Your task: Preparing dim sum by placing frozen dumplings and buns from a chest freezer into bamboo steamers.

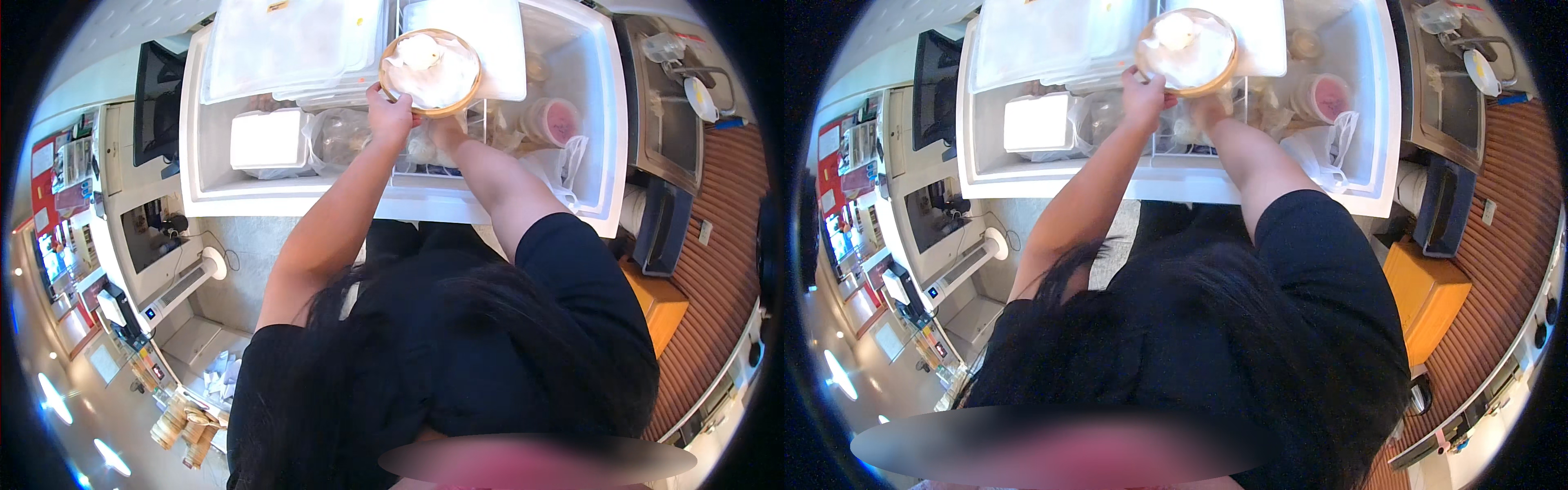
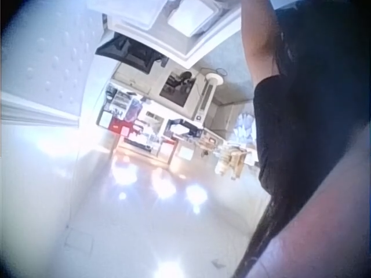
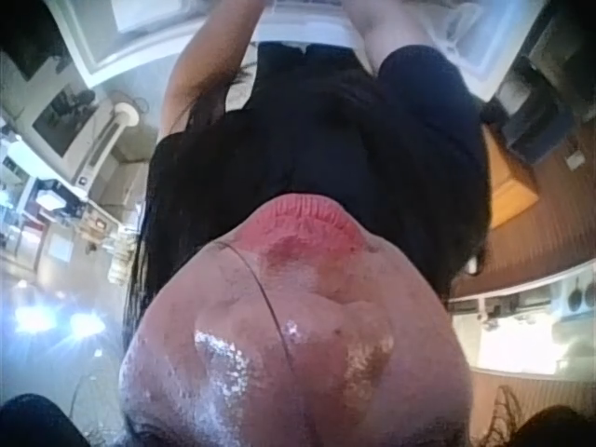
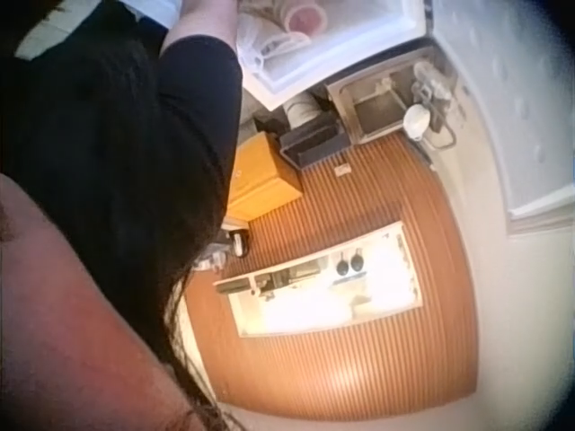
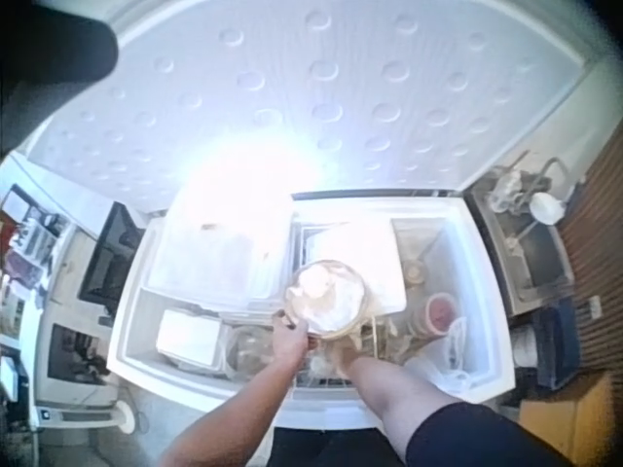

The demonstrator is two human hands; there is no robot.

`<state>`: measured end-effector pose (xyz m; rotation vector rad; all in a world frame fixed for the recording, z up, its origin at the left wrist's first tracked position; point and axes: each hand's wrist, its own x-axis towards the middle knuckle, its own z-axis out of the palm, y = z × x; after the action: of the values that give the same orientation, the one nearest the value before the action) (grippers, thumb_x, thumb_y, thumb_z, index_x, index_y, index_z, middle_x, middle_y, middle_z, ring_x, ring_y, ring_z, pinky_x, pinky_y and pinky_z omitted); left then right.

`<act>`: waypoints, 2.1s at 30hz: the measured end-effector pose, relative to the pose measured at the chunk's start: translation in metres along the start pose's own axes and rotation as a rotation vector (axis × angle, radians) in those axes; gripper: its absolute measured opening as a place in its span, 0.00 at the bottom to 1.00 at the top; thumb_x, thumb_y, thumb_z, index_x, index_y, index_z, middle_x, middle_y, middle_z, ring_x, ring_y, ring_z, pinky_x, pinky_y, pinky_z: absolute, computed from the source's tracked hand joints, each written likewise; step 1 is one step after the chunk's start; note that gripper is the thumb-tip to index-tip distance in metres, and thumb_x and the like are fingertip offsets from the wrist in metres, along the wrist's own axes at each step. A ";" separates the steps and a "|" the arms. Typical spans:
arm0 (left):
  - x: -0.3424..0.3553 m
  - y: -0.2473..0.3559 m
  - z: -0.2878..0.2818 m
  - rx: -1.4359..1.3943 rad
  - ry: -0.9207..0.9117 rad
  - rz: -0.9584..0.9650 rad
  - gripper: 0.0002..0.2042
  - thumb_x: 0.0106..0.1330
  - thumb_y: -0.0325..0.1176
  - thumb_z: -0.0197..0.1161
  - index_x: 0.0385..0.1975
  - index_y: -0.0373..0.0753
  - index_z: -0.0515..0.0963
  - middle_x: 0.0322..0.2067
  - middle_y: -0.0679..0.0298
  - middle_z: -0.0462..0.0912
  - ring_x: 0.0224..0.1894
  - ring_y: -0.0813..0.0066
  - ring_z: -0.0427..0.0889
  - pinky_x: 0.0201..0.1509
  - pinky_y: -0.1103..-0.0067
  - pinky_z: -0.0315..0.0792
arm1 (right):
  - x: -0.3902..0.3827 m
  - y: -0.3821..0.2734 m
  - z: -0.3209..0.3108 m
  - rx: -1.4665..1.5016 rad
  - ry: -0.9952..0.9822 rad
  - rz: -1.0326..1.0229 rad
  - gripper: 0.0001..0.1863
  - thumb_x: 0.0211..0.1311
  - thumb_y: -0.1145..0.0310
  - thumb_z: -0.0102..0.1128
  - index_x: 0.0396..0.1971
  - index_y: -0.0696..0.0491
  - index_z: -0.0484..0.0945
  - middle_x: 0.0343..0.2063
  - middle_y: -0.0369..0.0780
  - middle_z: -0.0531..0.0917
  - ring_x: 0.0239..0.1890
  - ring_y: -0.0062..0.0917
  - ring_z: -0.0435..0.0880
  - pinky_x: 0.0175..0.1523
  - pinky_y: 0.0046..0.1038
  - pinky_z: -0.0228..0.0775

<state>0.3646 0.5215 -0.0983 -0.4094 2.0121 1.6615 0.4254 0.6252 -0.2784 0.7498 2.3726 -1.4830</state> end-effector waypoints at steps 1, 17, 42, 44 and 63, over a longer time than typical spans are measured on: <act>-0.003 0.007 0.016 0.002 -0.045 0.009 0.33 0.68 0.26 0.60 0.70 0.35 0.51 0.45 0.46 0.82 0.30 0.63 0.88 0.30 0.71 0.86 | 0.010 0.026 -0.006 -0.002 0.043 0.017 0.15 0.72 0.67 0.51 0.42 0.59 0.86 0.46 0.48 0.88 0.52 0.39 0.86 0.57 0.42 0.77; 0.000 0.004 0.030 0.024 -0.135 0.054 0.32 0.67 0.25 0.60 0.69 0.37 0.54 0.43 0.48 0.81 0.28 0.62 0.88 0.30 0.70 0.85 | -0.034 -0.025 -0.044 -0.768 -0.329 -0.077 0.30 0.50 0.65 0.74 0.56 0.56 0.79 0.52 0.49 0.86 0.57 0.40 0.85 0.63 0.42 0.73; -0.001 0.001 0.012 0.065 -0.086 0.101 0.33 0.65 0.26 0.61 0.68 0.36 0.53 0.46 0.44 0.82 0.33 0.62 0.89 0.29 0.71 0.86 | -0.070 -0.145 -0.190 -0.456 0.501 -0.687 0.16 0.57 0.68 0.71 0.44 0.56 0.82 0.38 0.47 0.84 0.47 0.40 0.83 0.55 0.38 0.74; -0.008 0.004 0.007 0.043 -0.099 0.075 0.33 0.65 0.26 0.61 0.68 0.36 0.52 0.46 0.45 0.81 0.33 0.62 0.89 0.29 0.71 0.86 | -0.101 -0.146 -0.178 -0.258 0.632 -0.808 0.07 0.56 0.72 0.68 0.34 0.54 0.79 0.34 0.44 0.84 0.37 0.40 0.83 0.44 0.38 0.76; -0.034 0.021 -0.004 0.186 -0.150 0.107 0.32 0.66 0.26 0.62 0.68 0.34 0.56 0.38 0.54 0.80 0.28 0.66 0.88 0.29 0.73 0.86 | -0.050 0.000 -0.043 0.007 0.093 -0.517 0.22 0.75 0.68 0.54 0.66 0.55 0.72 0.67 0.48 0.75 0.72 0.35 0.69 0.73 0.37 0.63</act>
<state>0.3812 0.5189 -0.0615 -0.1100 2.0840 1.5003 0.4701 0.6490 -0.2358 0.2083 2.7734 -1.6646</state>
